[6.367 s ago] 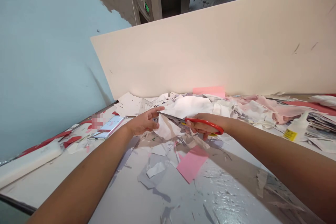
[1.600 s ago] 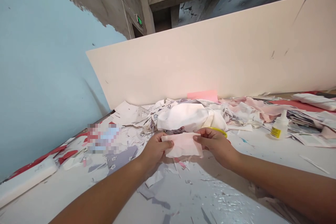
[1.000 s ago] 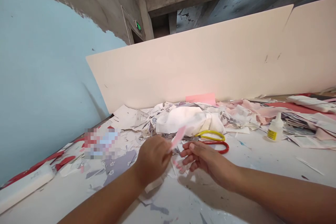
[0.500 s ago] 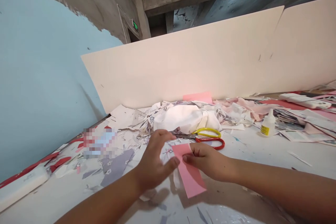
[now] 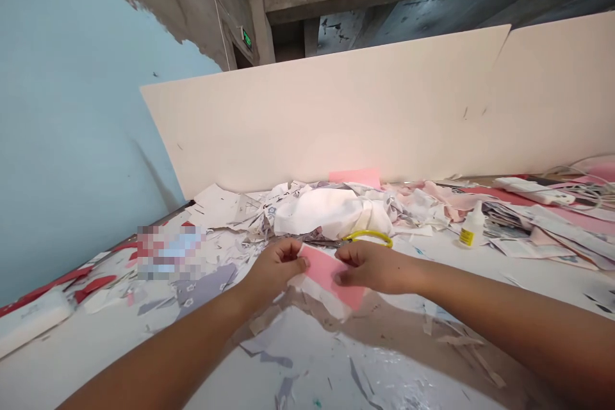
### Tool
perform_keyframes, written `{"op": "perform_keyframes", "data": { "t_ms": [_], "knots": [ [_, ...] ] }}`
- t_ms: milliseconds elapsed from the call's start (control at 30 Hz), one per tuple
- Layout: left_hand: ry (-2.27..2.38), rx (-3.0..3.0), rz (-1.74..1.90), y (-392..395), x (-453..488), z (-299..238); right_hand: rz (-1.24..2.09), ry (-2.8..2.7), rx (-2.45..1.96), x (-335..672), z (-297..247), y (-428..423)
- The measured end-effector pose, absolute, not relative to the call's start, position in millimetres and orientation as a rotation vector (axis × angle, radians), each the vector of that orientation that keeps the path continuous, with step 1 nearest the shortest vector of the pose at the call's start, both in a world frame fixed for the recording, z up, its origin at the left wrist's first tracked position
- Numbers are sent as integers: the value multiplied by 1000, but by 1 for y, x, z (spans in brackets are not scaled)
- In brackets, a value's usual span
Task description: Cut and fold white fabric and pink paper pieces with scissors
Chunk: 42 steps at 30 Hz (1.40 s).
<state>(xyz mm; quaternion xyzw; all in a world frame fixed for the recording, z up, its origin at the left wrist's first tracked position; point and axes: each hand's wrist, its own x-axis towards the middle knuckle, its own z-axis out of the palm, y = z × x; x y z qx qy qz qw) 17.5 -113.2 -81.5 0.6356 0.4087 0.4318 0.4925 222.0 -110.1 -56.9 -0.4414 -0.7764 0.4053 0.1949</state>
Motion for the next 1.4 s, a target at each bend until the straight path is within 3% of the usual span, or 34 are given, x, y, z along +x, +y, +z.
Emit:
{"op": "perform_keyframes", "data": {
  "t_ms": [167,333,633,900,1400],
  "knots": [
    [1036,1418,1170,-109,15,-81,1311,-1830,-1217,226,-61,-95],
    [978,1342,1045,-113,18,-78,1255,-1831,-1182,225,-63,-96],
    [1090,1523,1273,-101,15,-87,1267,-1611,-1021,225,-67,-88],
    [852,1238,907,-110,13,-80,1307,-1657,-1047,226,-62,-92],
    [974,1230,967,-106,16,-88,1277,-1722,-1021,228,-66,-88]
  ]
}}
